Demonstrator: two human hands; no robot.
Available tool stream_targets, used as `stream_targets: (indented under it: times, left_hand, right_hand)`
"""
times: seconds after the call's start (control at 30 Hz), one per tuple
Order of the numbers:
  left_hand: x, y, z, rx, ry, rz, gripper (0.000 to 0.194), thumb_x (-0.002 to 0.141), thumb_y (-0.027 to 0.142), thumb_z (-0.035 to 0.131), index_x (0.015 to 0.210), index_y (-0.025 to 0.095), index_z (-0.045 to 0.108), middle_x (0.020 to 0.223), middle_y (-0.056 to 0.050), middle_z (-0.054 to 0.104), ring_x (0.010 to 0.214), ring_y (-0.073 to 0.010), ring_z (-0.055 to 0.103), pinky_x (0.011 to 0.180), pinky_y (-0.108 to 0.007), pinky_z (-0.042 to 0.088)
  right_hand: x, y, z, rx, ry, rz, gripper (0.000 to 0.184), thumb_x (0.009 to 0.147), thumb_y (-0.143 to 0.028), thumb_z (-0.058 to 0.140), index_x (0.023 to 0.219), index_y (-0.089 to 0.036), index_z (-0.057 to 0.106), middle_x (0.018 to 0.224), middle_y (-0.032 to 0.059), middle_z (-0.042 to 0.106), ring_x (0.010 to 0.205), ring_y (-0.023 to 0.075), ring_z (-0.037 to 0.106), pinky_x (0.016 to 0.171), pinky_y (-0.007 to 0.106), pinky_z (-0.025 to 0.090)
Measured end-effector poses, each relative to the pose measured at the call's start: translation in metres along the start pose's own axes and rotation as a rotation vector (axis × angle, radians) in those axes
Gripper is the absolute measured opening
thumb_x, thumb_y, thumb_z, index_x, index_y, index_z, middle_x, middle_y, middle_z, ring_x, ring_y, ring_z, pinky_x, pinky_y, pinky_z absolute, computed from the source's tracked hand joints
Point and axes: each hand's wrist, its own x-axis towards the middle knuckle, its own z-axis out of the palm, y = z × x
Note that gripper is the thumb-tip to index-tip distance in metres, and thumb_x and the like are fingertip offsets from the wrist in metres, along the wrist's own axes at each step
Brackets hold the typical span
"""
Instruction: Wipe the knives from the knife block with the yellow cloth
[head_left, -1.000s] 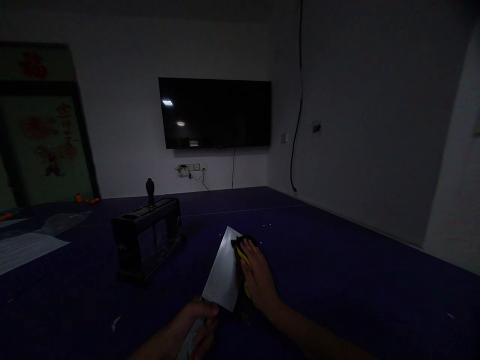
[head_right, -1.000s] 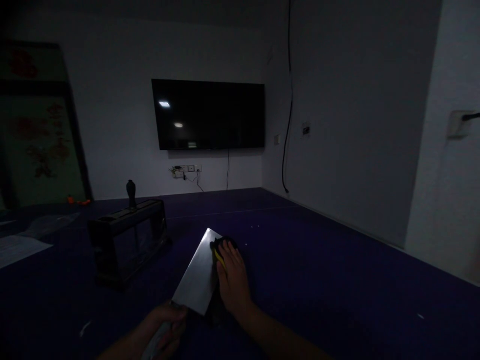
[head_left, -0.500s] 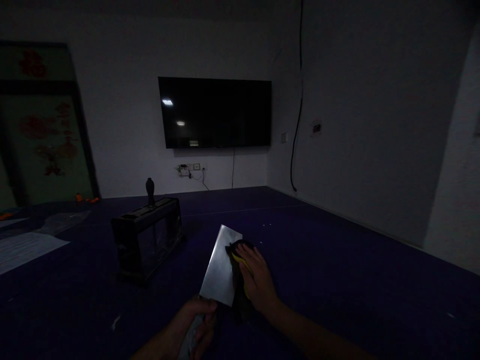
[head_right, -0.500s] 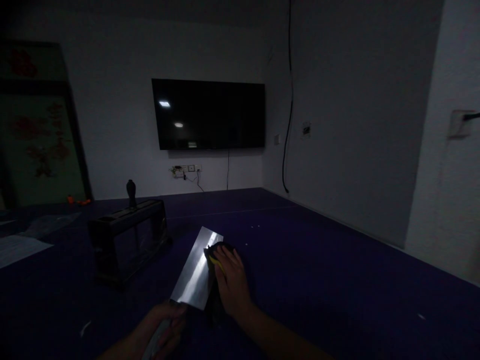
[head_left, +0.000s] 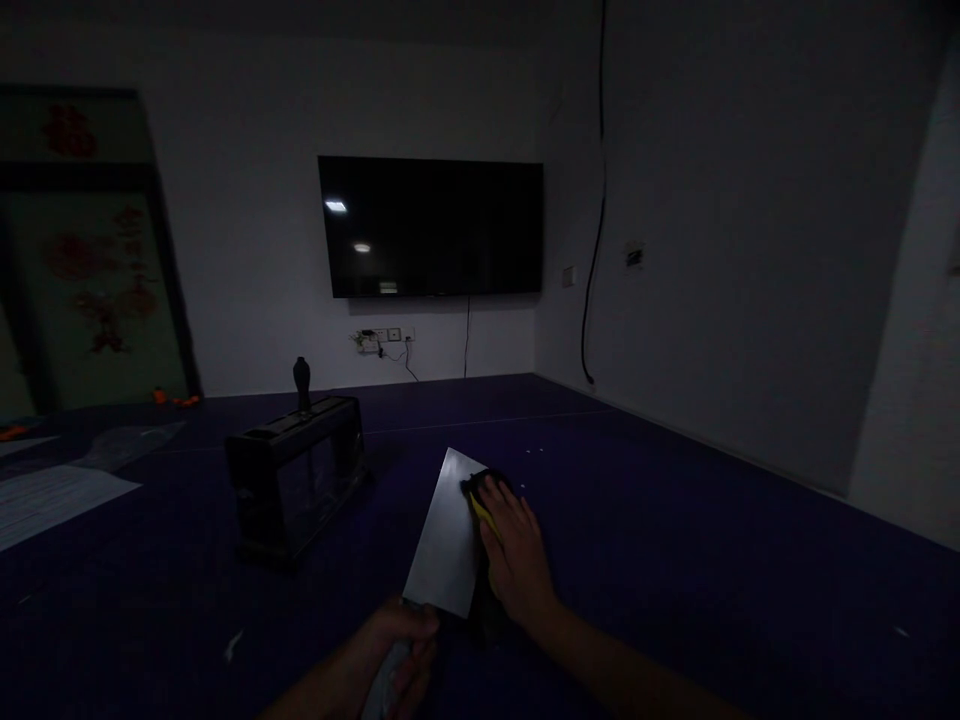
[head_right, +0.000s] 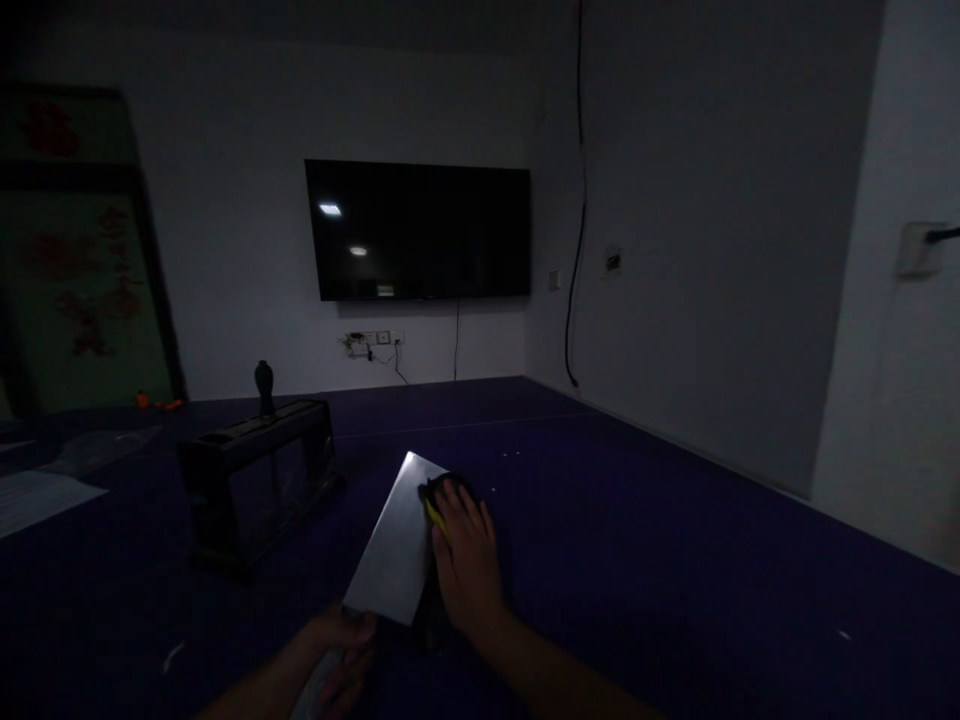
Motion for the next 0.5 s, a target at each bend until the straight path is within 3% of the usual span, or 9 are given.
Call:
stream_targets:
  times: [0.1,0.2,0.27,0.33,0.4,0.5]
  left_hand:
    - [0.003,0.003,-0.007,0.049,-0.006,-0.024,0.031,0.084,0.034,0.050,0.106,0.013,0.053,0.103,-0.007,0.057,0.087,-0.0169,0.057,0.074,-0.036,0.049]
    - [0.012,0.003,-0.013,0.077,-0.017,-0.038,0.035,0.084,0.033,0.049,0.114,0.016,0.049,0.114,-0.008,0.052,0.096,-0.0193,0.054,0.081,-0.040,0.047]
    - [0.019,0.001,-0.017,0.089,-0.025,-0.043,0.030,0.083,0.034,0.051,0.104,0.013,0.054,0.102,-0.006,0.058,0.087,-0.0171,0.057,0.074,-0.035,0.049]
    - [0.022,-0.002,-0.020,0.092,-0.028,-0.041,0.027,0.078,0.036,0.057,0.077,0.009,0.061,0.073,-0.004,0.061,0.067,-0.0156,0.059,0.060,-0.028,0.049]
    - [0.021,-0.003,-0.021,0.084,-0.021,-0.028,0.032,0.069,0.035,0.064,0.050,0.010,0.056,0.045,-0.001,0.051,0.047,-0.0144,0.054,0.046,-0.025,0.043]
    - [0.016,-0.003,-0.017,0.056,0.001,0.010,0.033,0.065,0.033,0.064,0.043,0.013,0.051,0.033,0.001,0.042,0.032,-0.0123,0.045,0.037,-0.023,0.036]
  right_hand:
    - [0.000,0.001,0.001,-0.022,0.015,-0.004,0.044,0.091,-0.032,0.031,0.135,-0.027,0.032,0.141,0.0014,0.032,0.129,0.0228,0.029,0.103,0.050,0.025]
    - [-0.001,0.002,0.001,-0.024,0.024,-0.024,0.045,0.091,-0.032,0.031,0.136,-0.027,0.029,0.142,0.0018,0.031,0.129,0.0227,0.028,0.103,0.049,0.024]
    - [-0.001,0.003,0.001,-0.015,0.031,-0.027,0.045,0.091,-0.032,0.031,0.136,-0.027,0.030,0.141,0.0021,0.032,0.129,0.0223,0.029,0.103,0.049,0.025]
    - [-0.001,0.003,0.001,-0.002,0.034,-0.028,0.044,0.091,-0.031,0.031,0.135,-0.027,0.032,0.140,0.0022,0.034,0.128,0.0219,0.031,0.103,0.049,0.025]
    - [-0.001,0.003,0.000,0.010,0.033,-0.030,0.042,0.091,-0.030,0.032,0.133,-0.027,0.035,0.139,0.0022,0.036,0.128,0.0215,0.031,0.103,0.049,0.025]
    - [0.000,0.002,0.000,0.026,0.029,-0.034,0.041,0.091,-0.029,0.033,0.131,-0.027,0.039,0.138,0.0027,0.038,0.127,0.0210,0.032,0.103,0.049,0.026]
